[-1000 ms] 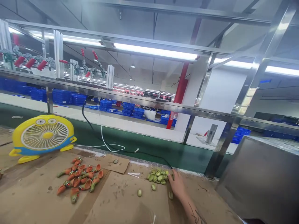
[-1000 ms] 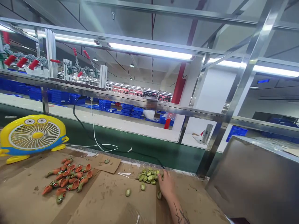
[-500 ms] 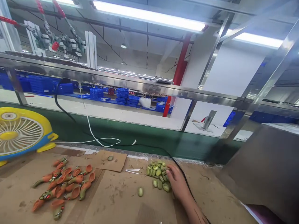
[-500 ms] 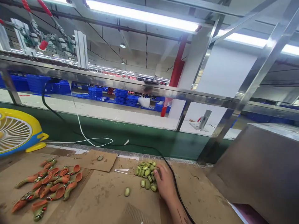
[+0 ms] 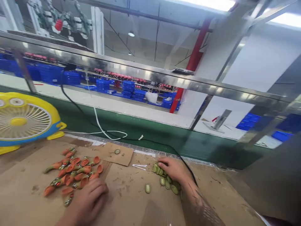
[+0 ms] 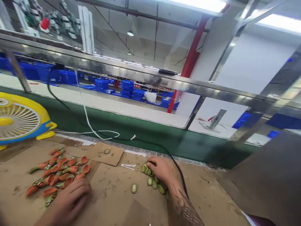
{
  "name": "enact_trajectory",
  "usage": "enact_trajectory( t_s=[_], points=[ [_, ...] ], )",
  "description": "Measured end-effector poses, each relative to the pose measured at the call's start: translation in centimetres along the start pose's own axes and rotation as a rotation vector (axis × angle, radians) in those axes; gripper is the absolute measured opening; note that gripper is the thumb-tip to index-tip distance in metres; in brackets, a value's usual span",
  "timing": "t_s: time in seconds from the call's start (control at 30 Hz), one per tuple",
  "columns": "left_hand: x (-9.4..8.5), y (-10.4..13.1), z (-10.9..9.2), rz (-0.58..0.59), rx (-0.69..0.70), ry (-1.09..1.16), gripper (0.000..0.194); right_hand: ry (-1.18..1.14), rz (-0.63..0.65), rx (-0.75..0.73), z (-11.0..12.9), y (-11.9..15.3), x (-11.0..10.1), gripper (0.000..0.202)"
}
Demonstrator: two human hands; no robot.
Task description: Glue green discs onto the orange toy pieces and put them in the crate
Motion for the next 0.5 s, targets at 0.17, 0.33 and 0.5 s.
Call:
enact_trajectory(
  t_s=[0.17,0.33,0.5],
  points=[
    [-1.9,0.1,2.4,-0.09,-0.254,-0.393,0.024,-0.018,0.075,-0.051,0.2,3.6,-0.2,0.038],
    [-2.7,0.1,2.7,-0.081,-0.486,-0.537,0.054,-0.006,-0.041,0.064,-1.9,10.8,-1.7,0.056],
    [-2.8,-0.9,1.5,-0.03,-0.459,-0.328,0.042,-0.022,-0.263,0.039,-3.3,18.2,-0.6,0.041]
  ],
)
Point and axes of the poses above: each hand's wrist, its own y-axis away from the middle knuckle, its own x-axis out of the palm, z = x × y, the point moved 7 cm from there along -y, towards the middle knuckle, and after that the axes turned 7 degrees about z, right-handed, at the moved point
